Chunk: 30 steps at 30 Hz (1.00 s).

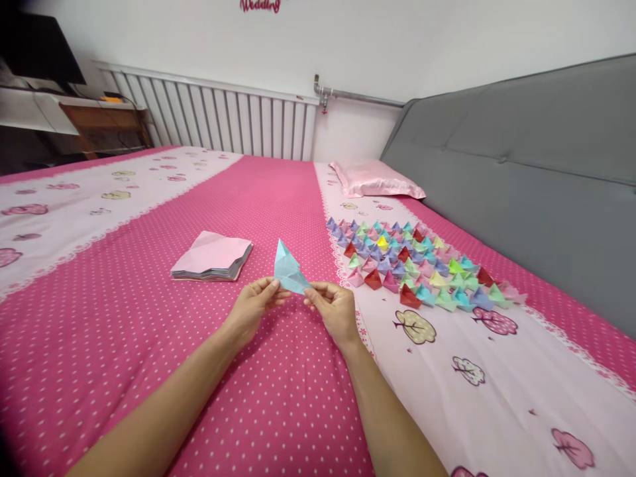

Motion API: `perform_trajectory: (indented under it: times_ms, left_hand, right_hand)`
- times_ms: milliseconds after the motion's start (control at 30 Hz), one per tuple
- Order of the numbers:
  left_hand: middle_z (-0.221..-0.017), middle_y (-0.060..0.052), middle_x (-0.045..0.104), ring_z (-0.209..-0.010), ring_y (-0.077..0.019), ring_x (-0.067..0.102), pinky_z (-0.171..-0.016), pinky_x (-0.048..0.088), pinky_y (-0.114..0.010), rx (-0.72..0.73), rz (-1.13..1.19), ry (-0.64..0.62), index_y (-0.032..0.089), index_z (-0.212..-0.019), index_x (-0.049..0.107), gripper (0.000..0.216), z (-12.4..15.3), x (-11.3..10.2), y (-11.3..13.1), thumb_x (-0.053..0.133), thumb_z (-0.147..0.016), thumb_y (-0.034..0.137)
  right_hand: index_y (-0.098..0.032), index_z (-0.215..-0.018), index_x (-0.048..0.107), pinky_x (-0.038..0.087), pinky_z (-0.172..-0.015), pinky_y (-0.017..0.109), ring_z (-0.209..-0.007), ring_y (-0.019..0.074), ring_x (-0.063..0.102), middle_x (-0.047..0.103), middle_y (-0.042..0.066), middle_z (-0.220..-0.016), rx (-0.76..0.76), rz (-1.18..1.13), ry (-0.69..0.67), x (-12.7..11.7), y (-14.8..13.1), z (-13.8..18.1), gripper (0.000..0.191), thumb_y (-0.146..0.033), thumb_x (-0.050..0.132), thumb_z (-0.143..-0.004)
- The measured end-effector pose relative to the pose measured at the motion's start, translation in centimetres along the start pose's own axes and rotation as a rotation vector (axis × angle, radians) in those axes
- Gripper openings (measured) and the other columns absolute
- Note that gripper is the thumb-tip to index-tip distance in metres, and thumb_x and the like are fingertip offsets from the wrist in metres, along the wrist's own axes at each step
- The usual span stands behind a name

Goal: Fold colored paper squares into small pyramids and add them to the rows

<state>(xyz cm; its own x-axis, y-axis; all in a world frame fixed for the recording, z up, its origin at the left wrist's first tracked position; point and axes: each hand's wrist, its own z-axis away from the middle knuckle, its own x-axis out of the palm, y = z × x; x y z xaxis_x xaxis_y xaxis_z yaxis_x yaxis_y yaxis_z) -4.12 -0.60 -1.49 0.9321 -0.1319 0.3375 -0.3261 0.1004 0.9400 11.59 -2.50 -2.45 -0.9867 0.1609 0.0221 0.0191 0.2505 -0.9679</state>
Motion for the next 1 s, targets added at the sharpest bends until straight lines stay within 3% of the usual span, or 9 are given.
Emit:
perform_trajectory:
  times_ms: [167, 267, 433, 600, 1000]
  left_hand:
    - [-0.078, -0.002, 0.063, -0.066, -0.0091, 0.059, -0.052, 0.043, -0.016, 0.041, 0.009, -0.009, 0.015, -0.079, 0.057, 0.020, 0.0, -0.1, -0.1, 0.061, -0.075, 0.034]
    - [-0.076, -0.001, 0.061, -0.066, -0.0093, 0.058, -0.049, 0.042, -0.016, 0.039, -0.001, -0.054, 0.016, -0.080, 0.056, 0.020, 0.2, 0.0, 0.1, 0.059, -0.076, 0.035]
    - [-0.072, -0.001, 0.059, -0.062, -0.0099, 0.056, -0.050, 0.044, -0.018, 0.027, -0.097, -0.148, 0.015, -0.078, 0.056, 0.020, 0.7, 0.4, 0.4, 0.057, -0.078, 0.036]
    - [-0.069, -0.001, 0.057, -0.061, -0.0102, 0.055, -0.052, 0.044, -0.020, 0.038, -0.212, -0.167, 0.016, -0.074, 0.054, 0.023, 0.6, 0.4, -0.2, 0.055, -0.078, 0.038]
    - [-0.059, 0.000, 0.054, -0.053, -0.0093, 0.051, -0.051, 0.041, -0.020, 0.143, -0.345, -0.197, 0.016, -0.064, 0.053, 0.020, -0.1, 0.2, -1.1, 0.054, -0.079, 0.029]
  right_hand:
    - [-0.017, -0.083, 0.067, 0.052, -0.069, 0.032, -0.071, 0.0186, 0.066, 0.071, 0.005, -0.079, -0.091, 0.015, -0.190, -0.1, -0.4, 0.4, 0.022, -0.033, 0.069, -0.069]
    - [-0.018, -0.087, 0.067, 0.051, -0.068, 0.033, -0.075, 0.0202, 0.065, 0.071, 0.007, -0.084, -0.118, -0.007, -0.246, -0.3, -0.5, 0.5, 0.025, -0.038, 0.065, -0.072]
    - [-0.018, -0.093, 0.062, 0.049, -0.058, 0.028, -0.071, 0.0176, 0.063, 0.068, 0.007, -0.085, -0.093, -0.088, -0.201, -0.5, -0.1, 0.3, 0.030, -0.044, 0.059, -0.076]
    - [-0.021, -0.104, 0.056, 0.048, -0.057, 0.027, -0.075, 0.0177, 0.062, 0.065, 0.007, -0.090, -0.079, -0.132, -0.172, -0.3, -0.1, 0.2, 0.038, -0.045, 0.060, -0.074]
    - [-0.020, -0.088, 0.060, 0.048, -0.068, 0.028, -0.074, 0.0166, 0.060, 0.065, 0.001, -0.081, -0.062, -0.149, -0.103, 0.1, 0.0, 0.1, 0.019, -0.036, 0.056, -0.078]
